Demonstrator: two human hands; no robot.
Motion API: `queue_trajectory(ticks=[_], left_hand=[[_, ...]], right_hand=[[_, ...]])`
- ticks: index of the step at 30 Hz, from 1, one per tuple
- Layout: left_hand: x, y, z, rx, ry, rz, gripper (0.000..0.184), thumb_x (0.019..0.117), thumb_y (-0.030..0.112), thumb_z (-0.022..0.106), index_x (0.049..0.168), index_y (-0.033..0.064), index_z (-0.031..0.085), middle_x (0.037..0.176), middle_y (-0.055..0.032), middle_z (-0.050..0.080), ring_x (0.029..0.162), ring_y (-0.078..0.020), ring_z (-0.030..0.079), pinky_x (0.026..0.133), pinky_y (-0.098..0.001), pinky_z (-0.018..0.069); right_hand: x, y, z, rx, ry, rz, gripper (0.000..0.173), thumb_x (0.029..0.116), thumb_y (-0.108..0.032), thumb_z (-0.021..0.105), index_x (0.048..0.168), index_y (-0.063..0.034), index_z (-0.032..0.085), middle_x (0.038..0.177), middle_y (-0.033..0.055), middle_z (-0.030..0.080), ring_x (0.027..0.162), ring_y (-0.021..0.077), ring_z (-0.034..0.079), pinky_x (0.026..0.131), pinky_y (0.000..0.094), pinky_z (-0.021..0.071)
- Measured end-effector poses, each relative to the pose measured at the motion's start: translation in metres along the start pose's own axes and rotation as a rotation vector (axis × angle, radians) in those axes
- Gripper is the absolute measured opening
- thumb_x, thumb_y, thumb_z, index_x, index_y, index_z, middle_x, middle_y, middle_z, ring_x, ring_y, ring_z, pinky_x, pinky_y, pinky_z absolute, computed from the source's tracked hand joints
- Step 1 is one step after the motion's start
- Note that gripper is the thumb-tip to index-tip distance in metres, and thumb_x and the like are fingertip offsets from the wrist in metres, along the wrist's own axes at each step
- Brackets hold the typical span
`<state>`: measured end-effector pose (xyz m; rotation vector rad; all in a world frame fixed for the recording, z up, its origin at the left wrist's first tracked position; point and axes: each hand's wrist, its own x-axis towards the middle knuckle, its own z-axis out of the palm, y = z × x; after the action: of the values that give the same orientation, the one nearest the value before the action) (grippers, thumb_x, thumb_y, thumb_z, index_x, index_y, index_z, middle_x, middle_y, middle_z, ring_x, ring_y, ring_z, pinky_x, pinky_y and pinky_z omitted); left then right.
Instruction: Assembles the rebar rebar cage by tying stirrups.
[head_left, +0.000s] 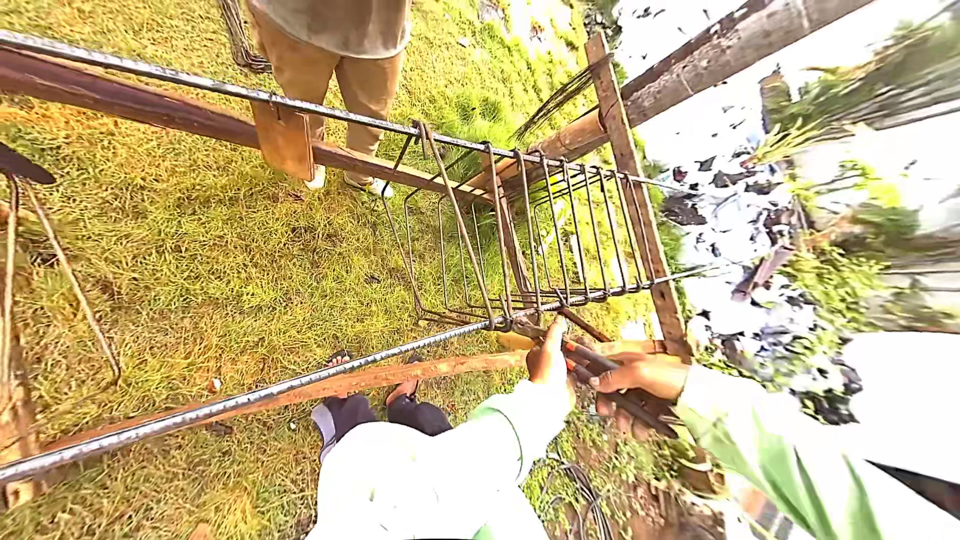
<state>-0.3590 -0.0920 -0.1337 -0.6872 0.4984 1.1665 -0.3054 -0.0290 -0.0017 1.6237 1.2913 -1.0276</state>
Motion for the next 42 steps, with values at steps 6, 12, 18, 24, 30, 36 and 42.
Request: queue_trajectory(ticks=[6,12,18,24,30,36,42], left_hand=[[-0.014,0.007,0.010,0.011,0.073,-0.024,0.040,0.1042,0.042,0.057,0.112,0.0023,0.058,0.089,-0.0120,0.064,0.077,-0.0212,0.064,0.071,-0.0378,0.0562],[-0.025,0.017,-0.023,0.421,0.064,-0.020,0.052,0.1053,0.048,0.051,0.124,0.0005,0.060,0.119,-0.0176,0.063,0.106,-0.0264,0.062,0.092,-0.0435,0.0523],[-0.029,0.017,-0.028,0.508,0.047,-0.059,0.046,0.1074,0.042,0.050,0.117,-0.0016,0.059,0.098,-0.0146,0.065,0.085,-0.0223,0.065,0.078,-0.0395,0.0565],[-0.039,0.008,-0.027,0.864,0.032,-0.057,0.041,0.1078,0.036,0.052,0.119,-0.0029,0.059,0.096,-0.0137,0.066,0.083,-0.0205,0.065,0.078,-0.0372,0.0559],[-0.050,-0.005,-0.031,1.238,-0.274,0.025,0.070,0.1006,0.024,0.063,0.156,0.0004,0.027,0.142,-0.0225,0.054,0.123,-0.0254,0.059,0.105,-0.0420,0.0493],[-0.057,-0.012,-0.027,1.575,-0.610,0.224,0.069,0.0980,0.019,0.065,0.158,0.0013,0.035,0.154,-0.0178,0.047,0.134,-0.0216,0.055,0.111,-0.0401,0.0470],[-0.024,0.027,-0.111,1.717,-0.043,0.227,0.047,0.1017,0.023,0.063,0.141,-0.0019,0.057,0.138,-0.0205,0.063,0.127,-0.0284,0.062,0.111,-0.0455,0.0476]], right_hand=[[-0.023,0.002,0.079,-1.104,0.926,-0.187,0.072,0.0819,0.002,0.077,0.149,-0.0009,0.051,0.119,0.0265,0.067,0.105,0.0468,0.067,0.079,0.0603,0.0543],[0.016,0.030,0.020,0.346,-0.288,-0.210,0.044,0.0945,-0.015,0.039,0.135,-0.0078,0.052,0.099,0.0126,0.073,0.064,0.0204,0.070,0.053,0.0333,0.0596],[0.019,0.052,0.053,0.560,-0.150,-0.206,0.032,0.1068,-0.014,0.042,0.136,-0.0066,0.052,0.106,0.0144,0.073,0.080,0.0261,0.073,0.069,0.0389,0.0615],[0.046,0.098,0.104,0.765,-0.013,-0.407,0.039,0.1027,-0.016,0.051,0.141,-0.0092,0.055,0.122,0.0110,0.069,0.100,0.0228,0.070,0.085,0.0410,0.0597],[0.083,0.112,0.153,0.957,0.286,-0.504,0.043,0.0903,-0.020,0.070,0.128,-0.0016,0.058,0.087,0.0074,0.067,0.068,0.0175,0.065,0.063,0.0378,0.0591],[0.102,0.122,0.149,1.506,0.459,-0.526,0.017,0.0990,-0.020,0.061,0.106,-0.0062,0.066,0.052,-0.0057,0.047,0.038,0.0042,0.042,0.038,0.0219,0.0404],[0.117,0.148,0.093,1.488,0.742,-0.709,0.036,0.1097,-0.017,0.043,0.139,0.0013,0.053,0.115,0.0120,0.075,0.083,0.0213,0.075,0.063,0.0349,0.0622]])
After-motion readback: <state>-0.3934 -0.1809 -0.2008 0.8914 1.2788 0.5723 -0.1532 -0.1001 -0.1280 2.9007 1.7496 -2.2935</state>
